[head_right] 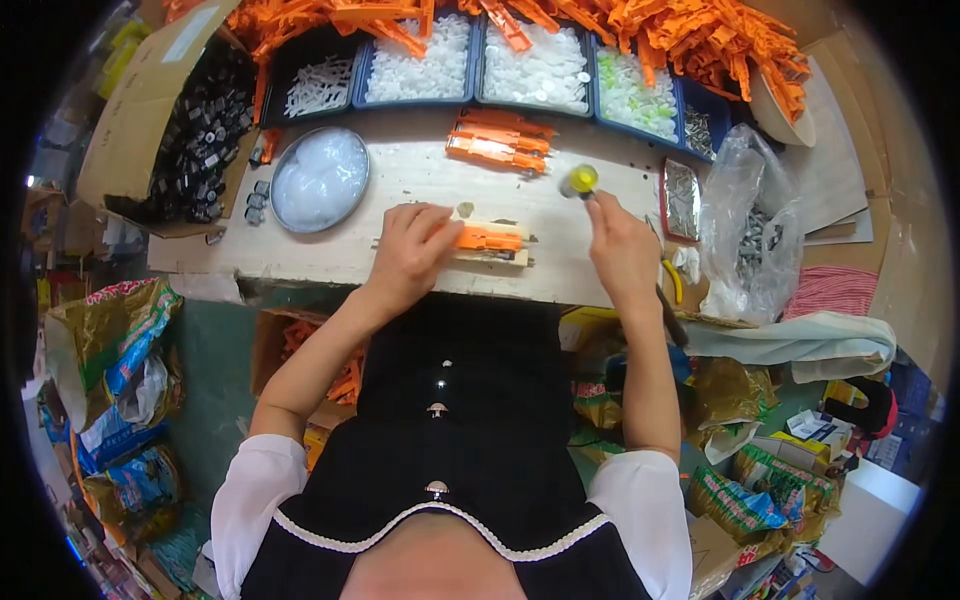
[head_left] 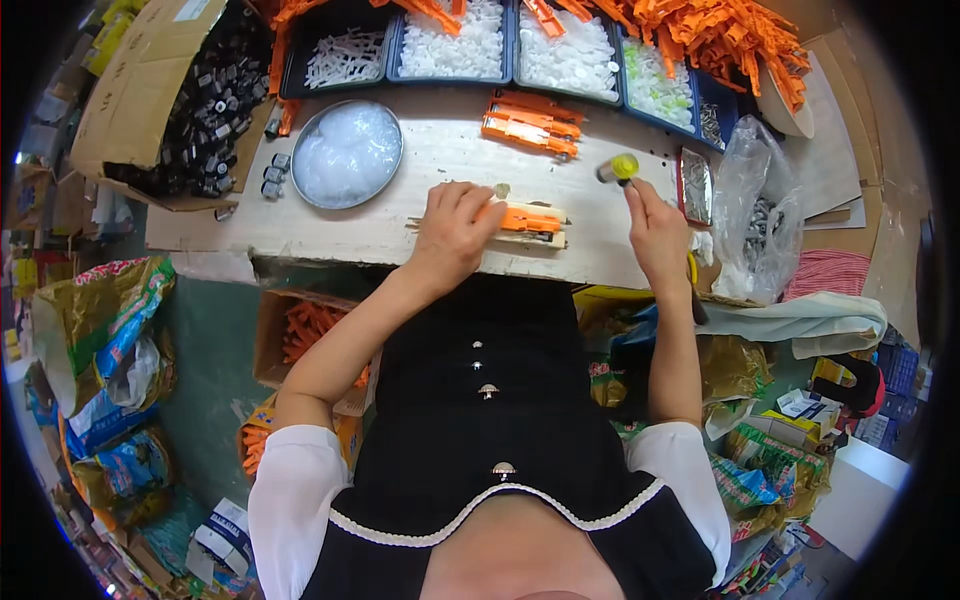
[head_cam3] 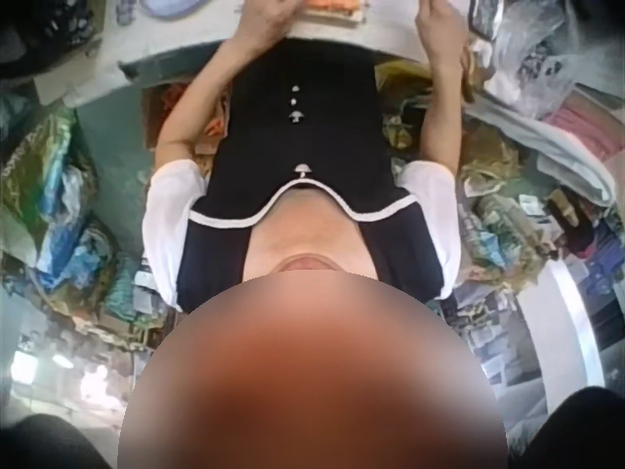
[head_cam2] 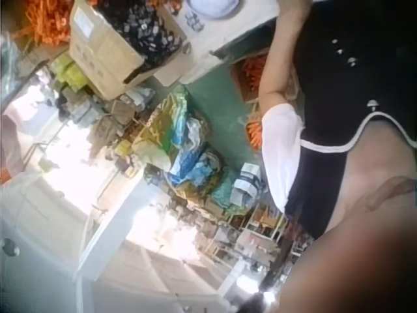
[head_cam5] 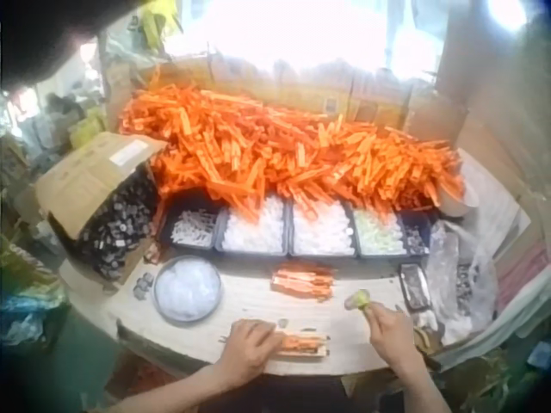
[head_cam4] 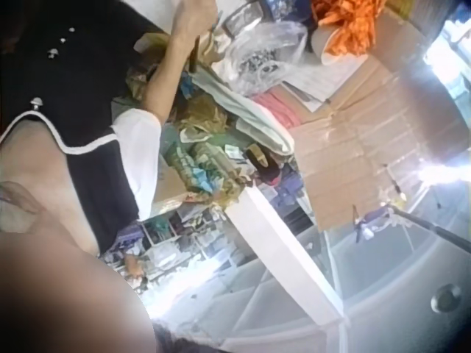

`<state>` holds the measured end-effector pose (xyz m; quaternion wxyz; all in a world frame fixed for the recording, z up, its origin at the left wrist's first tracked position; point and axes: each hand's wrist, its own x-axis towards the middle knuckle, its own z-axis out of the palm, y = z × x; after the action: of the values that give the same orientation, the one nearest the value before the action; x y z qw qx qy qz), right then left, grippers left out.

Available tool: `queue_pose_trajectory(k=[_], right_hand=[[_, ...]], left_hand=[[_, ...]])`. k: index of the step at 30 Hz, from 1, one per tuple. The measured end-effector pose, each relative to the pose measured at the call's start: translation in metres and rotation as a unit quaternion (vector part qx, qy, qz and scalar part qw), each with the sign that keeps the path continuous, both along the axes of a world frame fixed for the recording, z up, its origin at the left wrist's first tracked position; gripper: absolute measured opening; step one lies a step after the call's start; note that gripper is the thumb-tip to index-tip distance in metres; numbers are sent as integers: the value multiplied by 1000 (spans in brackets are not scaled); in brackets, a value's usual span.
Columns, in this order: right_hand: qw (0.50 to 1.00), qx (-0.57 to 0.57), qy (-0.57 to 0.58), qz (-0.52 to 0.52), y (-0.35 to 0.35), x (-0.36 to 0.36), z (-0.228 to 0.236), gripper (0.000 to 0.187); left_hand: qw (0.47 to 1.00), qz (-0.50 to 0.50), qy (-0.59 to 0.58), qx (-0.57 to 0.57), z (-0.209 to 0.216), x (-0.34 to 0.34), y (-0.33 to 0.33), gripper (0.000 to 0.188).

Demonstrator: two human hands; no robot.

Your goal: Assembling small orange plastic clips by inserting metal springs and pins at a workbench.

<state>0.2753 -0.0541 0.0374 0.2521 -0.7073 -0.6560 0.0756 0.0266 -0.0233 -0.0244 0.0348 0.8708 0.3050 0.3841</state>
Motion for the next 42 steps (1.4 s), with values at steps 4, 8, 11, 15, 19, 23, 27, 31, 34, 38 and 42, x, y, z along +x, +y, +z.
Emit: queue_pose_trajectory(k=[4,8,11,15,19,23,27,31,34,38,42], right_hand=[[987,-31,-156,-31,-9,38,-37,21],[980,35,-198,-1,2,40,-37,16],[983,91,-145,64,43,30,-20,17],[957,205,-171,112,138,17,-20,24],[919,237,-277,150,219,1,-16,36],[892,190,-367,184,246,1,-18,38],[887,201,-355,219,255,7,-18,31],[941,217,-123,229,247,-11,-3,24],[930,265,103,234,249,-10,2,27],[869,145,415,226,200,-32,39,28],[925,212,116,292,124,-46,50,21]], left_hand=[[995,-77,42,-48,0,-4,14,30],[990,-125,25,-65,4,-4,28,29],[992,-104,22,-61,8,9,41,18],[997,-34,75,-10,-9,35,72,9],[999,3,53,-12,-13,47,84,5],[995,55,-26,-83,6,6,70,4],[940,228,-213,-137,4,-81,41,6],[865,405,-224,-195,-5,-163,16,15],[871,399,-222,-185,-11,-187,24,22],[921,374,-90,-69,-39,-204,40,25],[921,370,-85,-88,-37,-195,29,22]])
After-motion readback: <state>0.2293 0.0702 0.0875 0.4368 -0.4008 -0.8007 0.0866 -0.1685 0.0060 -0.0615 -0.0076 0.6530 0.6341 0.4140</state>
